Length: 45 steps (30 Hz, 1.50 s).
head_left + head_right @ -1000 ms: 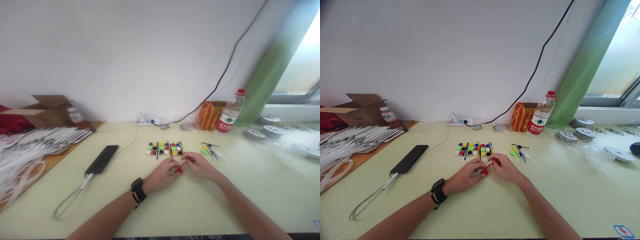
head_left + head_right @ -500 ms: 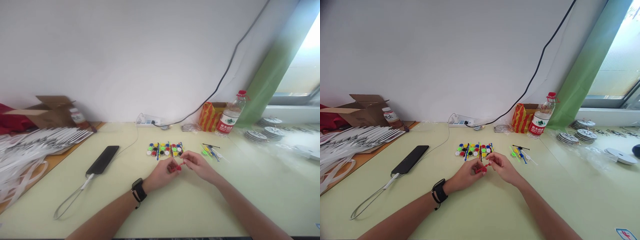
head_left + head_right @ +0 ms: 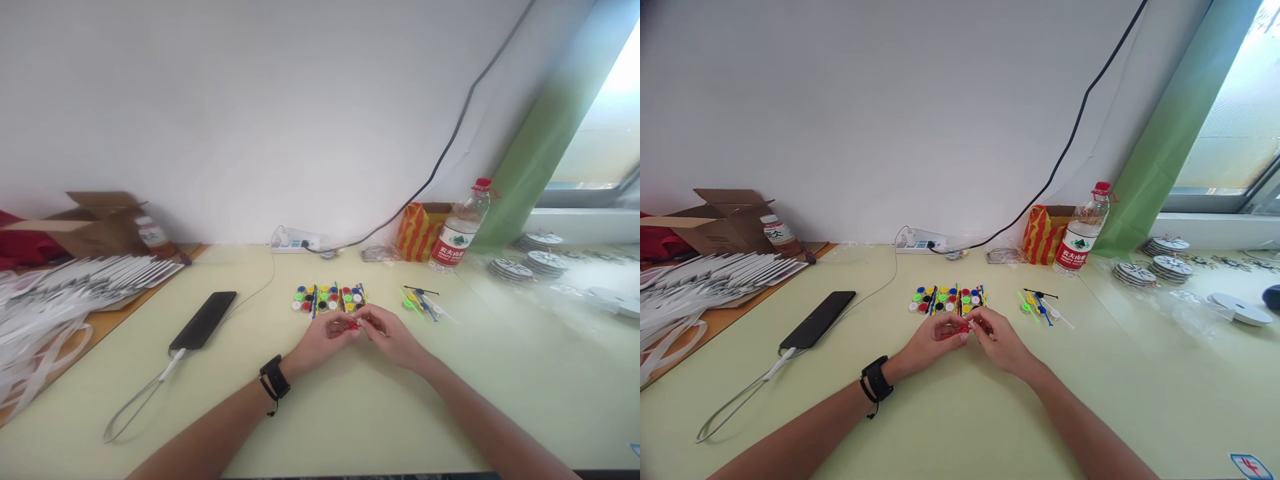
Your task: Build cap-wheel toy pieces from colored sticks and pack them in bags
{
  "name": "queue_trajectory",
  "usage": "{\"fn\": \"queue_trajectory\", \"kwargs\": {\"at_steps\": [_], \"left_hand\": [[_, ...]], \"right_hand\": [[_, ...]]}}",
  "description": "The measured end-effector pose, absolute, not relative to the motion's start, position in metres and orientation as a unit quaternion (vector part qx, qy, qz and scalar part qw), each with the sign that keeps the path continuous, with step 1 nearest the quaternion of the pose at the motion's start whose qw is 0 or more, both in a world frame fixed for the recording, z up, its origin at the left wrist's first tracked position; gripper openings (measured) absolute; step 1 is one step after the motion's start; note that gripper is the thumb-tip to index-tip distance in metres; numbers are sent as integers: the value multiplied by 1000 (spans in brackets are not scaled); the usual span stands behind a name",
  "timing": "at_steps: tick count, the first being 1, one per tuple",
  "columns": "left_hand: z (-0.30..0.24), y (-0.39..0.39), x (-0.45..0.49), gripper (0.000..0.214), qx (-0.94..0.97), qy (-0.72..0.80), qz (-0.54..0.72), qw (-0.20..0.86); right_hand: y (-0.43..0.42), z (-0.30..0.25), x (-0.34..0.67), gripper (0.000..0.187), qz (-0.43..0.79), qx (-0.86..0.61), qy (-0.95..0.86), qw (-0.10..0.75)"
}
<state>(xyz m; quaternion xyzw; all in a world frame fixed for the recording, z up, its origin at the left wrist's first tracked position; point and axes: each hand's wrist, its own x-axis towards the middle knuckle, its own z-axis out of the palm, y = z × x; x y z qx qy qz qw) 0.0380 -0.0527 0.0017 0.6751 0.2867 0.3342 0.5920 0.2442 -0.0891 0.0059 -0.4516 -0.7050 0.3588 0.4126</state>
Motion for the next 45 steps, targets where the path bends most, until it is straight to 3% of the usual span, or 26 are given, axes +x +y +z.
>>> {"fn": "queue_trajectory", "kwargs": {"at_steps": [10,27,38,45], "left_hand": [[1,-49,39,23,691,271,363,564],[5,-57,39,12,766,287,358,450],[5,-58,37,13,773,285,336,457],[1,-54,33,18,757,248,310,519]], "right_hand": [[-88,5,249,28,364,-454,-725,368],[-86,9,252,33,412,-439,-707,370],[-86,9,252,34,413,-446,-707,362],[-89,13,253,29,414,-444,-715,346]]}}
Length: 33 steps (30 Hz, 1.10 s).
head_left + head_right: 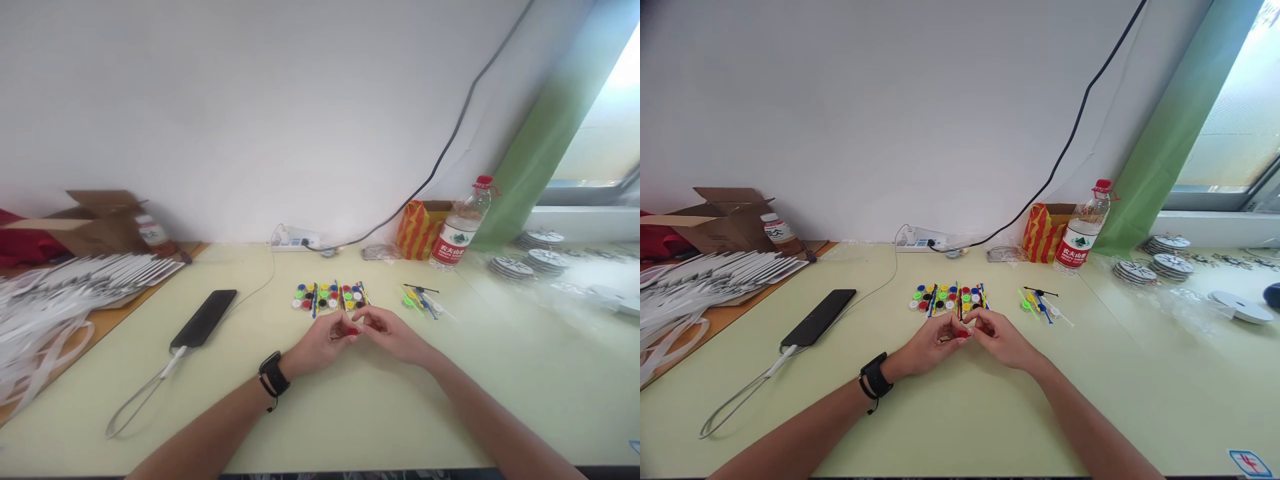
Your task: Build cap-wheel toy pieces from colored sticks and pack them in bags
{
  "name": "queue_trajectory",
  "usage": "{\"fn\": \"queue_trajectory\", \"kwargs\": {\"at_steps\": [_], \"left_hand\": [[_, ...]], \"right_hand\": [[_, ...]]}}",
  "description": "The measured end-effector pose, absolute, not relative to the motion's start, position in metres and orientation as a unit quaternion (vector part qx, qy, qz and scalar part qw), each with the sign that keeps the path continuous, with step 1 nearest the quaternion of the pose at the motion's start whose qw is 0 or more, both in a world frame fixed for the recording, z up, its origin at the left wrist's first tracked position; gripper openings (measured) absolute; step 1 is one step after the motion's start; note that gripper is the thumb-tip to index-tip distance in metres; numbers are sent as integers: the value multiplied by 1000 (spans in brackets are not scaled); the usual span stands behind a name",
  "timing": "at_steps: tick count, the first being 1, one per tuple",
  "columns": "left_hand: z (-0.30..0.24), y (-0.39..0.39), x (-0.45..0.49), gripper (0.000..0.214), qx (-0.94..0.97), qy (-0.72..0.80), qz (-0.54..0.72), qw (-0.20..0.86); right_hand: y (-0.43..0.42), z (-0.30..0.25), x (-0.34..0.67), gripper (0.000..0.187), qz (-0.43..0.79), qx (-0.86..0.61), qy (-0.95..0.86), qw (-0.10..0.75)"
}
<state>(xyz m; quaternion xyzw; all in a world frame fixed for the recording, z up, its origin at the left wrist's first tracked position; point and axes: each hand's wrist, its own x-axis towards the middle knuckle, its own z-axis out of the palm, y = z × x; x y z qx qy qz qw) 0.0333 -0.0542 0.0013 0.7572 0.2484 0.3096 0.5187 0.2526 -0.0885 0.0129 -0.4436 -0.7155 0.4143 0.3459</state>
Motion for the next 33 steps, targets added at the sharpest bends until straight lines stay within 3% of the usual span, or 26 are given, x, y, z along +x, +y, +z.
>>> {"fn": "queue_trajectory", "kwargs": {"at_steps": [9,15,19,23,27,30,33], "left_hand": [[4,-56,36,22,702,240,313,594],[-2,-48,38,27,666,279,379,579],[-5,-43,38,30,659,290,392,572],[-4,-41,37,33,648,285,394,585],[-4,-42,37,34,645,287,394,589],[-6,-42,37,34,644,297,395,583],[-6,-42,37,32,644,300,396,582]], "right_hand": [[-86,9,251,32,410,-454,-693,380],[-83,11,256,40,355,-487,-664,442],[-83,11,258,38,323,-482,-692,429],[-88,11,256,55,315,-470,-712,417],[-89,9,254,36,285,-481,-735,382],[-86,6,253,56,300,-477,-752,342],[-85,6,252,54,303,-467,-754,349]]}}
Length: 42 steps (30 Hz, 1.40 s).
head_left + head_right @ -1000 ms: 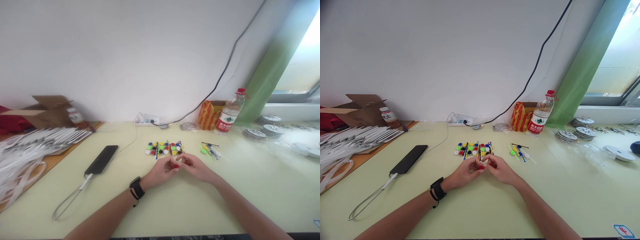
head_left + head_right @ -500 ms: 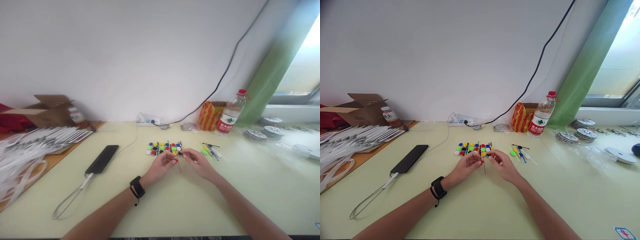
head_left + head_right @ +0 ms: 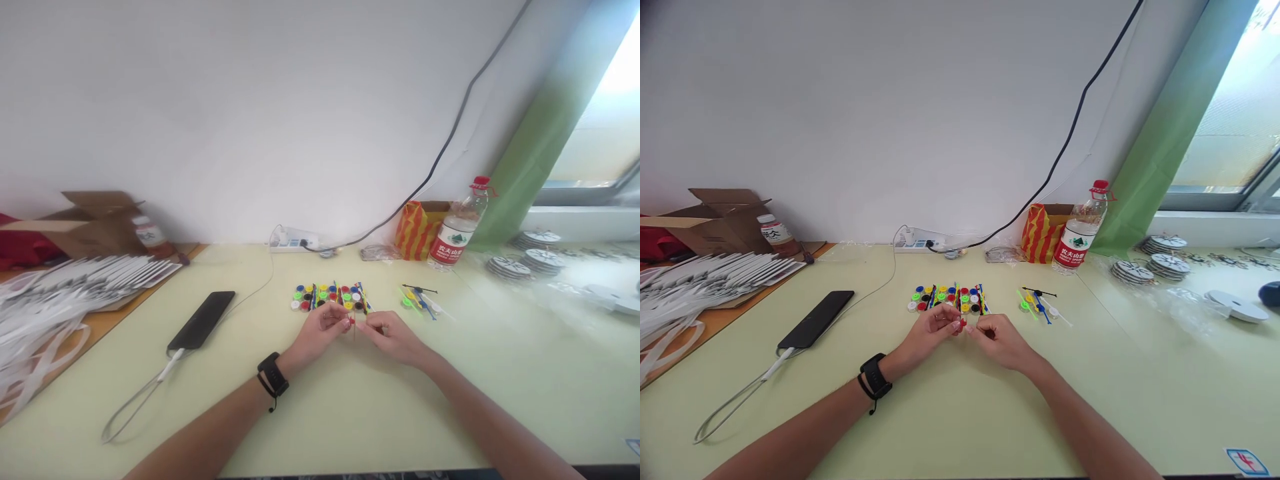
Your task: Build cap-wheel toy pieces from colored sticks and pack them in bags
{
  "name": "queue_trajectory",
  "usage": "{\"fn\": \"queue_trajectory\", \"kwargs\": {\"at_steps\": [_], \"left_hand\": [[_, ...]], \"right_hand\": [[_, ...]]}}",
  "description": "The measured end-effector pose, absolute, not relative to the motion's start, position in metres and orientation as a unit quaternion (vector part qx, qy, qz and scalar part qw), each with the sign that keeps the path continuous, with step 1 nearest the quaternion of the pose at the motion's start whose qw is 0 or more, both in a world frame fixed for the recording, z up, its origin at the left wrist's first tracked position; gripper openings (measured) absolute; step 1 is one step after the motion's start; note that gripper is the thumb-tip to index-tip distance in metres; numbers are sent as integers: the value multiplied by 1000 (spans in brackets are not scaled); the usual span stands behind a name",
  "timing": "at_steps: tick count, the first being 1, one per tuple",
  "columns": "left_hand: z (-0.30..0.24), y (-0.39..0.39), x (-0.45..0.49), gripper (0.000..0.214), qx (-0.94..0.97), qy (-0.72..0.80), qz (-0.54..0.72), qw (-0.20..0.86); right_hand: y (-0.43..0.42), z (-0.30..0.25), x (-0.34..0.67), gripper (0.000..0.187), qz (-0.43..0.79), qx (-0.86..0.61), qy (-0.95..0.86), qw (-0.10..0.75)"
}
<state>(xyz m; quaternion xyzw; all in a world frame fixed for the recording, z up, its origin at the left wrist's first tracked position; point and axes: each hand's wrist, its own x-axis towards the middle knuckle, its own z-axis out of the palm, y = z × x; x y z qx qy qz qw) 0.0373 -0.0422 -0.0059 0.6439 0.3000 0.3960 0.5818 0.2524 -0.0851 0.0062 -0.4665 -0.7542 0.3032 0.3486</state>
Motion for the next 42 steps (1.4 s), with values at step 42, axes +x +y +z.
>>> {"fn": "queue_trajectory", "kwargs": {"at_steps": [42], "left_hand": [[8,-52,38,38,653,309,305,621]], "right_hand": [[-93,11,248,15,315,-459,-753,350]]}}
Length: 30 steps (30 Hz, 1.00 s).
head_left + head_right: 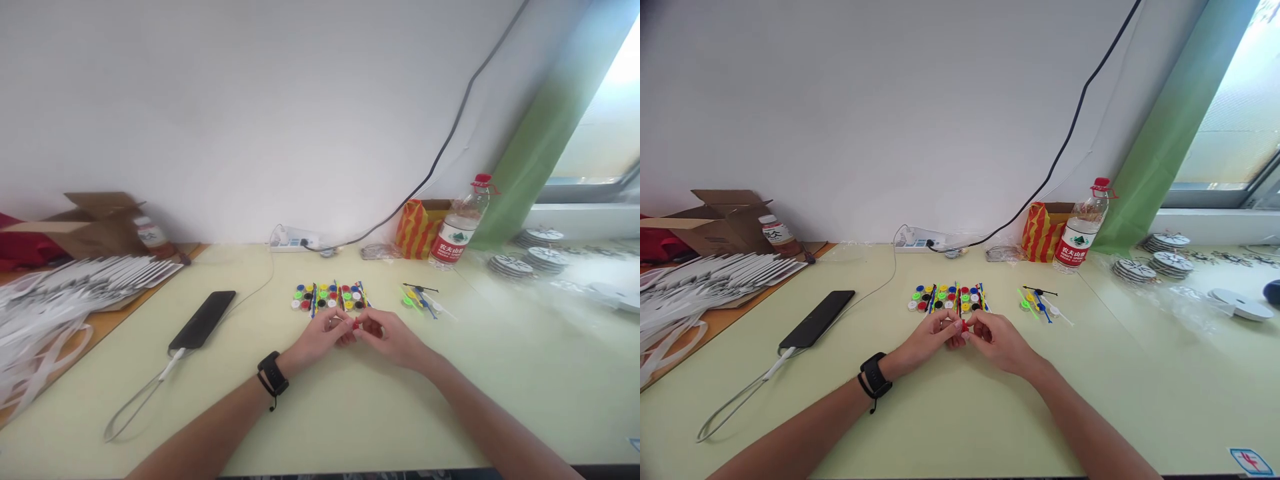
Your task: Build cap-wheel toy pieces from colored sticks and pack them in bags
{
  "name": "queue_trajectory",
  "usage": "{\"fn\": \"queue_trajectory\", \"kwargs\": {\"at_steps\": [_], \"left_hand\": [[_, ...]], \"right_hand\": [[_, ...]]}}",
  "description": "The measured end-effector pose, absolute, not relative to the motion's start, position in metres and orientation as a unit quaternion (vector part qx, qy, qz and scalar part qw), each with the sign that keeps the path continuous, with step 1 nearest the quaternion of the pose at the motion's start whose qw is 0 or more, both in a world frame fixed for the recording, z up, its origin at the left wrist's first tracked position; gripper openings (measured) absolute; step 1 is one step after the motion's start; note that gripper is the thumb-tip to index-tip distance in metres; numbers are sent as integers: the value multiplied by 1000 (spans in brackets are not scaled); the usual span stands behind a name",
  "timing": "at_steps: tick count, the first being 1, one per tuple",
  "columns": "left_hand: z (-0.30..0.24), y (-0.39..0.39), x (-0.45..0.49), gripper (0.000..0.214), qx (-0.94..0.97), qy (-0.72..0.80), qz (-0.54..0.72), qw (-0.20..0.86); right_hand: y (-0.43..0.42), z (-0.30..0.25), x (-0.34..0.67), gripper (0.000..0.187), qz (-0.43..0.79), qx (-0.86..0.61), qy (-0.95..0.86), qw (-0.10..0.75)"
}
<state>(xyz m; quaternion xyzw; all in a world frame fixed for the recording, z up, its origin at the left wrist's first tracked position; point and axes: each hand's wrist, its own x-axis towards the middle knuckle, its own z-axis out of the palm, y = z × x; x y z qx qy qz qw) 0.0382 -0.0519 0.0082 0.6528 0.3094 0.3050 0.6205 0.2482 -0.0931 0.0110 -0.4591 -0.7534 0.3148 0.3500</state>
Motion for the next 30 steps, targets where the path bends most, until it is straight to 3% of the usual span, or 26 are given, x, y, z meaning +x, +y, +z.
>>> {"fn": "queue_trajectory", "kwargs": {"at_steps": [12,17,20,25,30], "left_hand": [[8,-52,38,44,665,310,278,620],[9,-52,37,45,676,312,256,617],[9,-52,37,43,676,315,249,618],[8,-52,38,40,679,316,239,618],[7,-53,36,38,684,311,236,616]], "right_hand": [[-91,16,257,23,286,-470,-751,364],[-75,11,280,19,84,-553,-710,428],[-63,1,302,20,-13,-620,-689,376],[-54,-16,325,21,-30,-693,-680,237],[-51,-16,333,22,-26,-729,-652,206]]}}
